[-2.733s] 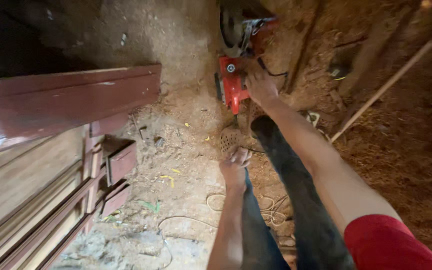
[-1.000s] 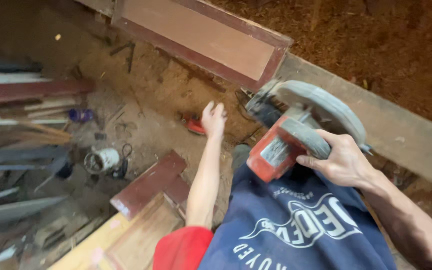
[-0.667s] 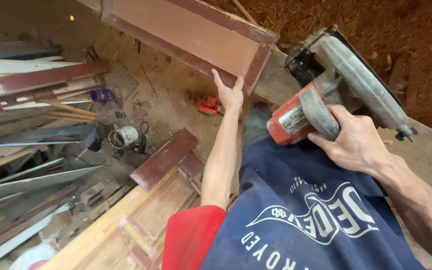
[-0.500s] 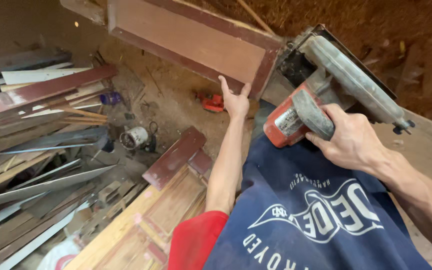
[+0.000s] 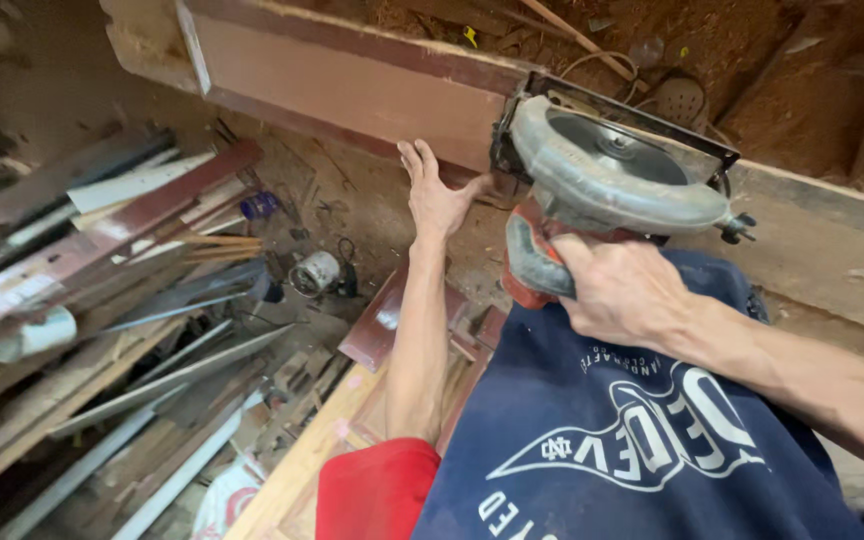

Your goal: The person measures and marks a wooden plank with a tape measure and pencil, then uses a circular saw to cut the plank. The person then uses a hand planer to smooth the cut edge of the plank.

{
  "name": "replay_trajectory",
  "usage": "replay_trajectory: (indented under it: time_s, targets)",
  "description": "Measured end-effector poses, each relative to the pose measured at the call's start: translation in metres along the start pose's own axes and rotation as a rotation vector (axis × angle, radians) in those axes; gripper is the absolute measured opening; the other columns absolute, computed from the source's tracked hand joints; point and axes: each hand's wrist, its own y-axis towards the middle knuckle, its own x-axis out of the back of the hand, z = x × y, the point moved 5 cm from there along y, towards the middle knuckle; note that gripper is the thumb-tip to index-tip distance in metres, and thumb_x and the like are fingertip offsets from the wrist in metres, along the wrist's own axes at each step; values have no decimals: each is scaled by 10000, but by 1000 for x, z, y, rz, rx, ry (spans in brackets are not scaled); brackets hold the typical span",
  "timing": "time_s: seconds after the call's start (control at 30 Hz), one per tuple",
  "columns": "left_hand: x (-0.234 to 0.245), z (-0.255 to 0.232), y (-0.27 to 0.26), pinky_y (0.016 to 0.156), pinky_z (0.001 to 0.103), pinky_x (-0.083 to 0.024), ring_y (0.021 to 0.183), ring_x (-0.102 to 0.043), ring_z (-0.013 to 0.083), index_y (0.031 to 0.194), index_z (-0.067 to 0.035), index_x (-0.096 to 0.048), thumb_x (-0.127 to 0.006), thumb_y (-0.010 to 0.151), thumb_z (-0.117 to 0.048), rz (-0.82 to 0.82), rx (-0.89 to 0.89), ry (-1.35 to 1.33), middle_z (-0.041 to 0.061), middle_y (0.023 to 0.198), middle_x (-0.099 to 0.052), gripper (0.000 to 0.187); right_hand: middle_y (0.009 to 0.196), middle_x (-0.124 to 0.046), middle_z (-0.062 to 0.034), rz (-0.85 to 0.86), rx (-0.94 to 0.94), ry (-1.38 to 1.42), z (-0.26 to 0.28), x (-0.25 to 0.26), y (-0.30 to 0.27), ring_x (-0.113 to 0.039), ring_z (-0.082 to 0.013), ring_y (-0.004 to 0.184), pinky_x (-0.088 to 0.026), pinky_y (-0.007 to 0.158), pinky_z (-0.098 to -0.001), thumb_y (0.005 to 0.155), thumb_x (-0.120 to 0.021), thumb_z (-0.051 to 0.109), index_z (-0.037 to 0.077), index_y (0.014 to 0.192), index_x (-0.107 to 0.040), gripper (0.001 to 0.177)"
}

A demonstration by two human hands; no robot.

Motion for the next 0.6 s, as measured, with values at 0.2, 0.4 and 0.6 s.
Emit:
replay_trajectory:
  time_s: [0.2, 0.4, 0.6]
  targets:
    - [-10, 0, -1, 1251, 459, -232, 1558, -58, 486, 1592, 79, -88, -818, 755, -627, -34, 7, 163, 359, 1655, 7, 1317, 876, -718, -236, 46, 9, 18, 7, 6, 11, -709, -439, 706, -570, 648, -539, 729, -672, 122, 17, 1096, -600, 389]
    - [-17, 8, 5, 1235, 460, -247, 1557, -72, 489, 1576, 96, -92, -796, 808, -548, -8, 38, 199, 376, 1648, -9, 1225, 916, -717, -268, -172, 153, 45, 18, 23, 16, -714, -432, 700, -582, 602, -499, 627, -646, 53, -83, 1201, -584, 593]
    - [-21, 15, 2, 1257, 474, -253, 1551, -105, 507, 1568, 125, -126, -775, 870, -508, -74, -47, 245, 402, 1637, -42, 1144, 931, -718, -262, -110, 132, 43, 15, 20, 23, -718, -421, 706, -583, 624, -495, 650, -652, 54, -66, 1220, -585, 586]
